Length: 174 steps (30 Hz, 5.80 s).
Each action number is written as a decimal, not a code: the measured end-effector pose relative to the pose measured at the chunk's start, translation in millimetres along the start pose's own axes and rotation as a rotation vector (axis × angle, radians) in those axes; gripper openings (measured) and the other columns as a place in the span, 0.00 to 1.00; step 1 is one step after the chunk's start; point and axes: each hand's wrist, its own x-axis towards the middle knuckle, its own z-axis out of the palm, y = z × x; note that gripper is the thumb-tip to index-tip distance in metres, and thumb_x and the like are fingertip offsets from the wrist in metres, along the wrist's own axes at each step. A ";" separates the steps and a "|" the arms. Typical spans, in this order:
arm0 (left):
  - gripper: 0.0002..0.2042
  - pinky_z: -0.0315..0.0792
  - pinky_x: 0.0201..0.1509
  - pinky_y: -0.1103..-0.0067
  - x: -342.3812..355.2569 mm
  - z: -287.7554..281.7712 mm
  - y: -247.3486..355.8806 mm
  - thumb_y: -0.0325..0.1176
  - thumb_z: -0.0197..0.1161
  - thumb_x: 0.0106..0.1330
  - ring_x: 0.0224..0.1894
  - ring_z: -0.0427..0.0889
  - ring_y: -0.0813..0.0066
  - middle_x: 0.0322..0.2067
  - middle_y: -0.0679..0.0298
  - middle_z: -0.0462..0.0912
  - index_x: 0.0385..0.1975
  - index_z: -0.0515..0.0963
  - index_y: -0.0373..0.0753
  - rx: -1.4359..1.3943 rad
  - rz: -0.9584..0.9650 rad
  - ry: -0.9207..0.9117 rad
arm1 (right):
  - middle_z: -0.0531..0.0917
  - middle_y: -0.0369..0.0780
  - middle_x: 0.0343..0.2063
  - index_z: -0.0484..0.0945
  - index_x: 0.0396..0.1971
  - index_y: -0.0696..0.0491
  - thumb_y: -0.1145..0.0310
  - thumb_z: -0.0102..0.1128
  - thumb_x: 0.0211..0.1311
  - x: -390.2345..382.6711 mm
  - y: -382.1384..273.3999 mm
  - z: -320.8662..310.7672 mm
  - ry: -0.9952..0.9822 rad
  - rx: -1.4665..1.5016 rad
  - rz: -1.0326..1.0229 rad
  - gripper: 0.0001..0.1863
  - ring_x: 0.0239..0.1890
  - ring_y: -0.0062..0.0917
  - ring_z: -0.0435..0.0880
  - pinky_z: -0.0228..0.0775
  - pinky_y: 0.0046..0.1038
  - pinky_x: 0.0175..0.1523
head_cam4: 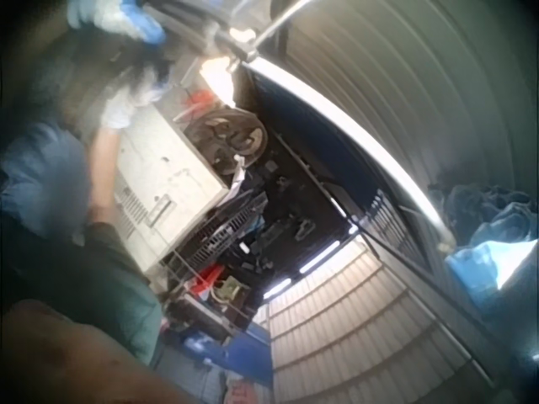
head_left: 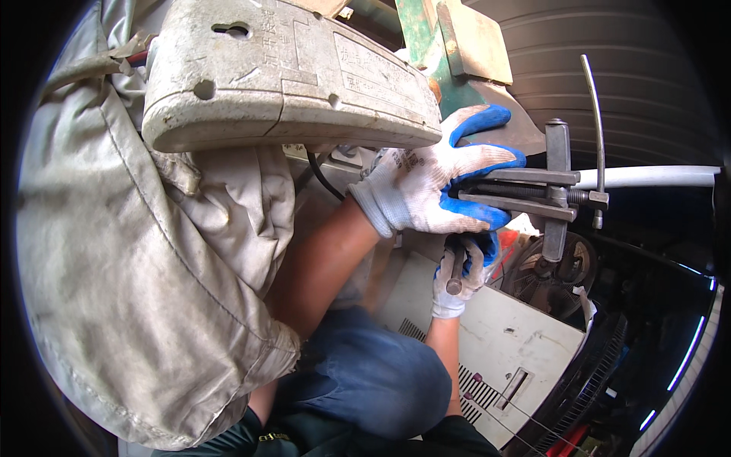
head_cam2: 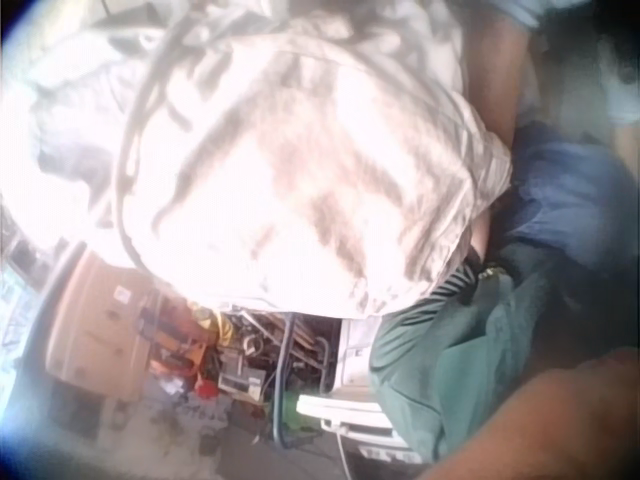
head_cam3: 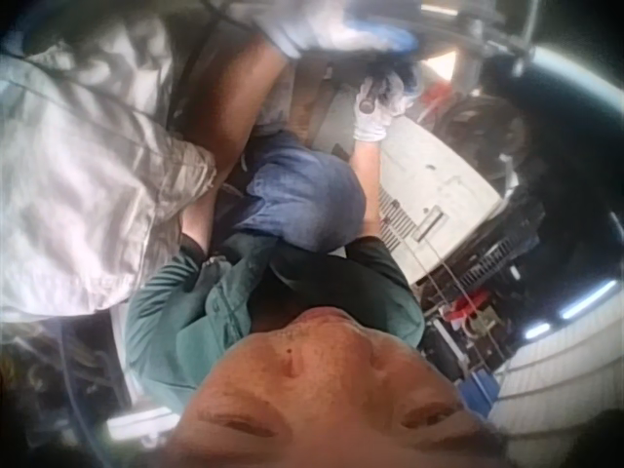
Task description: The person operates a milling machine, adjusting the workpiece and using a brush to clear debris. They then move to a bench vise to measure a metal rod with calipers.
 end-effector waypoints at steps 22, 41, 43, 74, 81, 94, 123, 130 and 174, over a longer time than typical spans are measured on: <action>0.33 0.66 0.64 0.60 -1.8 7.2 -13.1 0.47 0.77 0.42 0.65 0.66 0.47 0.61 0.45 0.66 0.52 0.78 0.43 -0.001 0.091 0.041 | 0.83 0.40 0.28 0.82 0.35 0.55 0.69 0.52 0.64 -31.0 34.2 39.6 -0.617 0.095 0.249 0.10 0.28 0.27 0.82 0.72 0.29 0.34; 0.32 0.63 0.65 0.56 -2.8 0.1 -2.3 0.52 0.76 0.44 0.65 0.65 0.45 0.61 0.46 0.67 0.50 0.80 0.46 0.030 0.025 0.016 | 0.81 0.47 0.46 0.78 0.48 0.61 0.81 0.59 0.51 51.4 59.5 -10.1 0.104 0.089 0.228 0.20 0.45 0.31 0.82 0.73 0.28 0.51; 0.33 0.62 0.66 0.56 -4.2 0.3 -4.3 0.54 0.75 0.44 0.65 0.65 0.45 0.62 0.46 0.67 0.51 0.80 0.46 0.040 0.033 0.015 | 0.82 0.46 0.46 0.77 0.49 0.60 0.80 0.58 0.52 51.8 60.2 -12.1 0.052 0.079 0.217 0.20 0.46 0.32 0.82 0.72 0.29 0.52; 0.51 0.60 0.69 0.61 -1.9 8.0 -10.7 0.58 0.80 0.34 0.65 0.66 0.47 0.61 0.46 0.68 0.58 0.68 0.32 -0.046 0.024 0.068 | 0.85 0.46 0.33 0.74 0.51 0.65 0.68 0.68 0.53 147.1 -149.9 -53.3 -0.183 0.398 0.229 0.26 0.35 0.26 0.85 0.78 0.26 0.44; 0.53 0.60 0.69 0.60 -5.2 19.8 -21.4 0.58 0.81 0.32 0.65 0.65 0.47 0.60 0.45 0.68 0.59 0.66 0.33 -0.064 0.114 0.213 | 0.84 0.45 0.31 0.74 0.50 0.66 0.68 0.65 0.55 143.2 -147.0 -51.9 -0.135 0.388 0.241 0.24 0.33 0.22 0.84 0.77 0.24 0.41; 0.63 0.56 0.70 0.62 -23.1 9.6 -13.2 0.66 0.77 0.32 0.67 0.60 0.51 0.64 0.47 0.59 0.65 0.55 0.32 -0.073 -0.089 0.097 | 0.83 0.40 0.28 0.76 0.49 0.65 0.69 0.65 0.59 149.3 -141.9 -50.3 -0.085 0.356 0.232 0.21 0.27 0.14 0.78 0.71 0.16 0.33; 0.50 0.68 0.52 0.75 -37.5 3.7 -18.5 0.63 0.74 0.46 0.45 0.70 0.73 0.45 0.60 0.70 0.62 0.57 0.36 -0.014 -0.427 -0.072 | 0.81 0.38 0.32 0.75 0.51 0.63 0.72 0.62 0.62 142.9 -138.1 -49.9 -0.094 0.489 0.300 0.18 0.28 0.13 0.78 0.71 0.14 0.33; 0.49 0.66 0.57 0.74 -36.5 6.0 -28.0 0.61 0.73 0.49 0.49 0.69 0.71 0.50 0.57 0.69 0.63 0.58 0.34 -0.141 -0.334 0.021 | 0.81 0.37 0.31 0.75 0.50 0.62 0.71 0.61 0.62 146.4 -144.8 -55.9 -0.147 0.454 0.308 0.18 0.26 0.11 0.74 0.67 0.12 0.31; 0.34 0.69 0.37 0.84 -23.7 4.7 -5.2 0.45 0.62 0.59 0.29 0.68 0.85 0.34 0.64 0.74 0.61 0.62 0.32 -0.216 -0.475 0.070 | 0.82 0.44 0.38 0.76 0.41 0.64 0.69 0.53 0.68 -40.2 10.8 38.4 -0.090 0.445 0.680 0.12 0.37 0.27 0.79 0.73 0.31 0.44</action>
